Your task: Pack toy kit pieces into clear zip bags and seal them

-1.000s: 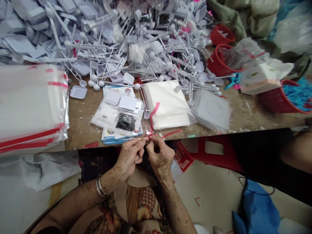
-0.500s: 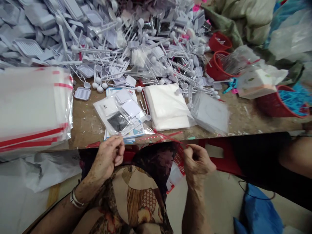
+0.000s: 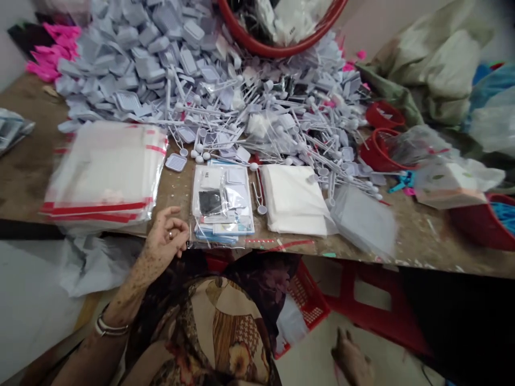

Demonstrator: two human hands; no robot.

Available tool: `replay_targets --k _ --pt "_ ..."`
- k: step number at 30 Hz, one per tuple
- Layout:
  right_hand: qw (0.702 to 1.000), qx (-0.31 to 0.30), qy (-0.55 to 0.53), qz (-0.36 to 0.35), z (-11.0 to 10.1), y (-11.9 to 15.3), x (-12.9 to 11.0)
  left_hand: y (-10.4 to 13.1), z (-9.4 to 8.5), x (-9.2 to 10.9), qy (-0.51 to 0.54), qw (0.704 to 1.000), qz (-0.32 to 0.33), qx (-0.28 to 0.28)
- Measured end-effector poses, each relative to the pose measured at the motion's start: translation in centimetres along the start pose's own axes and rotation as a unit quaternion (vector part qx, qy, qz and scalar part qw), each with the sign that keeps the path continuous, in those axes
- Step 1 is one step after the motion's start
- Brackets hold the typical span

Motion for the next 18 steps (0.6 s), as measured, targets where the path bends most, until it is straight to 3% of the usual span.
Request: replay_targets --k 3,5,7,10,11,13,15,18 --pt "0.998 -0.035 0.001 -0.051 4.5 -3.8 0.8 1.3 0.5 1.2 -0.128 0.984 0.119 -0.034" --pt "0.987 -0.080 -0.035 -0.139 5.8 -5.1 -1.2 2.4 1.3 2.2 -0.251 0.944 0.209 -0.034" --pt "0.972 -0.070 -0.067 -0.216 5.1 -5.6 -4.1 3.3 1.9 3.0 -0.355 0.891 0.282 -0.004" --pt "0.957 0.083 -0.060 -0.272 1.6 -5.3 -8.5 3.8 2.5 3.5 -0.435 0.827 0.352 0.051" --pt "0.943 0.139 -0.057 -0.298 0.6 -4.6 -10.4 3.9 2.6 3.6 -0.447 0.812 0.370 0.067" --pt "0.895 0.195 -0.069 -0.396 0.2 -2.6 -15.2 4.0 2.8 3.8 -0.451 0.793 0.398 0.094" --pt "0.846 0.171 -0.084 -0.499 1.5 -0.9 -20.1 4.1 2.9 4.1 -0.430 0.789 0.424 0.113" --pt "0.848 0.123 -0.068 -0.512 4.0 -1.4 -24.3 4.6 2.6 5.0 -0.377 0.795 0.455 0.137"
Point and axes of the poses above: each hand's wrist, its own y-axis away from the middle knuckle, its own z-axis out of the palm, x = y × z, the point moved 10 cm from there along -y, towards the middle knuckle, and after that the axes turned 10 degrees about -z, right-handed, at the moved point
